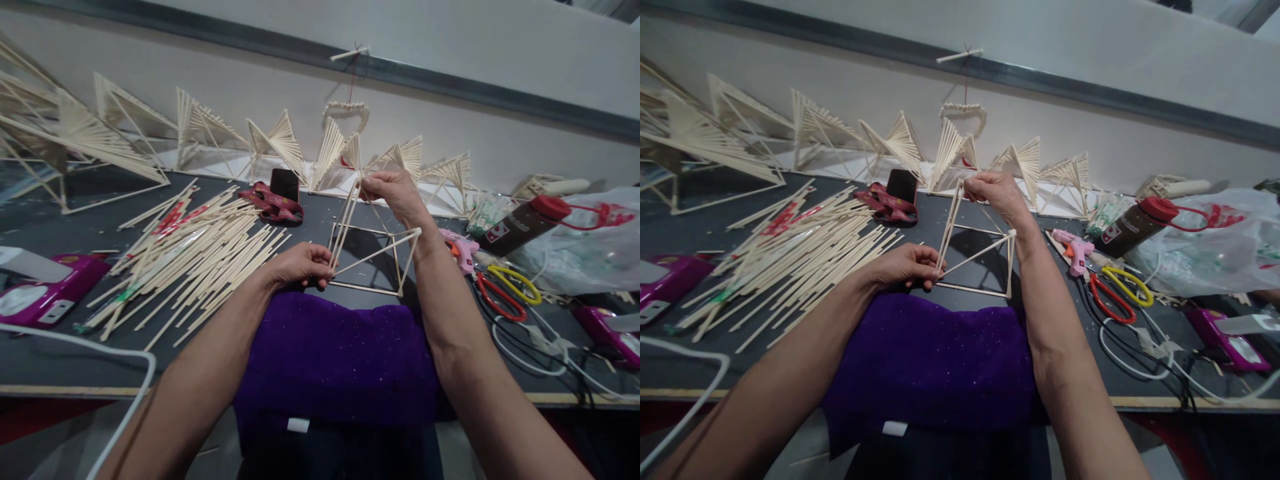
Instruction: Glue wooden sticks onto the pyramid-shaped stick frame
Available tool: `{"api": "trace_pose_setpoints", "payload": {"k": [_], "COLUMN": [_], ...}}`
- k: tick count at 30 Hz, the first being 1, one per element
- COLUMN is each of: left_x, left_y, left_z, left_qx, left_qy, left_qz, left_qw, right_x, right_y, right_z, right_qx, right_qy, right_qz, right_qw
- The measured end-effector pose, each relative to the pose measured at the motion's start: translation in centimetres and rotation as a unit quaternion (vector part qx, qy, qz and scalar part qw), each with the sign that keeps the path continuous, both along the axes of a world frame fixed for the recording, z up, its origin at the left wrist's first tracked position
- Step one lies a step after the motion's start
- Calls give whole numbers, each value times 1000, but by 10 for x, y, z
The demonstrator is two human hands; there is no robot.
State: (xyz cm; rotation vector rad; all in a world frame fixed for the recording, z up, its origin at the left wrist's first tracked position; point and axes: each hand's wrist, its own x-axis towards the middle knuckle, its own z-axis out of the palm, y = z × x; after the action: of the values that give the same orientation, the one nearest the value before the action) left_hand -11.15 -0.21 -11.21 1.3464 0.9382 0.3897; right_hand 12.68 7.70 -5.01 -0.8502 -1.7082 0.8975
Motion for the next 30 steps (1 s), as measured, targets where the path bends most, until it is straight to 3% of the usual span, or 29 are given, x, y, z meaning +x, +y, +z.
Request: {"api": "trace_pose_setpoints", "payload": {"k": [11,30], "left_x": [-1,-2], "left_y": [1,3], "left_z": [-3,-7], "left_qx": [6,7], "left_qy": [-3,-10], "left_qz": [-5,-13], "left_qw": [1000,1000], "right_x": [1,-2], "right_y": [-5,0], "right_z": [3,-3], "right_qx": [-5,-18], "right_qy": [0,7], "right_qz": [12,-27], "right_qw": [1000,999]}}
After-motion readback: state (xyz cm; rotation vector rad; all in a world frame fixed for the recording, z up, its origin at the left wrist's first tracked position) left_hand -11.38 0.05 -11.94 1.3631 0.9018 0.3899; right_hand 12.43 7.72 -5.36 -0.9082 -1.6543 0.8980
